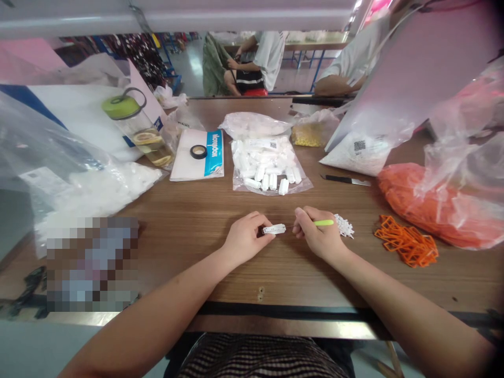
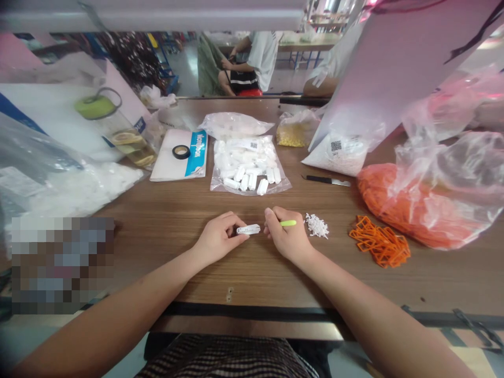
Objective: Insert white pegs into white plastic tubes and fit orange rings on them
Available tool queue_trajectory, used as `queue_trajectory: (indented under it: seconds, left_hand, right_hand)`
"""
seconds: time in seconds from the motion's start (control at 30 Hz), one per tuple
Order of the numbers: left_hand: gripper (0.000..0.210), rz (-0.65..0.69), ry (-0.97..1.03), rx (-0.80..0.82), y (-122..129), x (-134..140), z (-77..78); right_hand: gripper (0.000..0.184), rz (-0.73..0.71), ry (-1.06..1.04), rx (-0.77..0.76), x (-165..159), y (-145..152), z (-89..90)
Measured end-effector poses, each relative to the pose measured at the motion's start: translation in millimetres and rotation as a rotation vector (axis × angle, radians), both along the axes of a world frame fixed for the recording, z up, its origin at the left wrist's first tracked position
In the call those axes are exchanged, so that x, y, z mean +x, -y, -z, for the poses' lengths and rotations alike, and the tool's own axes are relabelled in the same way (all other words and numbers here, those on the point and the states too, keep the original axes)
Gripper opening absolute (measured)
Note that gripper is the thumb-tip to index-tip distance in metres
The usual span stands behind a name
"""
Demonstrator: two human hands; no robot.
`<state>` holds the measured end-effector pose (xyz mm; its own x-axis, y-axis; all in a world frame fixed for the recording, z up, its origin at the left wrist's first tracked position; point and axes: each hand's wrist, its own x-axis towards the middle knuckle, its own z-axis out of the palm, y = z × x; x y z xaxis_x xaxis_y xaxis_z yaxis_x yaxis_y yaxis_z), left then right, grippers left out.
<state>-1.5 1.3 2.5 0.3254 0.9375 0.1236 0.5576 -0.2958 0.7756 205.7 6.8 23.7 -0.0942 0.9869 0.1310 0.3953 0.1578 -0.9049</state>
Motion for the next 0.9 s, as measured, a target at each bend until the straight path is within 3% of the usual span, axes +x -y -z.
queue_trajectory:
  seconds: [0.2, 0.4, 0.63, 0.9]
  left_hand:
    - [0.006, 0.000, 0.001, -0.007, 0.4, 0.0, -0.5]
    - [0.008, -0.005, 0.008, 0.002, 0.2, 0.3, -0.1]
    - [0.007, 0.004, 0.001, -0.015, -0.1, -0.3, -0.4]
    - [0.007, 0.002, -0.010, 0.004, -0.1, -0.5, 0.5]
  right_hand:
    - [0.046, -0.001, 0.115, 0.001, -3.5, -1.1, -4.1]
    - [0.044, -0.097, 0.338, 0.187, -5.9, 1.7, -6.3]
    - [0.045, -0.008, 0.019, 0.023, 1.7, 2.5, -5.0]
    - [0.045, 0.017, -0.024, -0.071, 1.7, -0.4, 0.8]
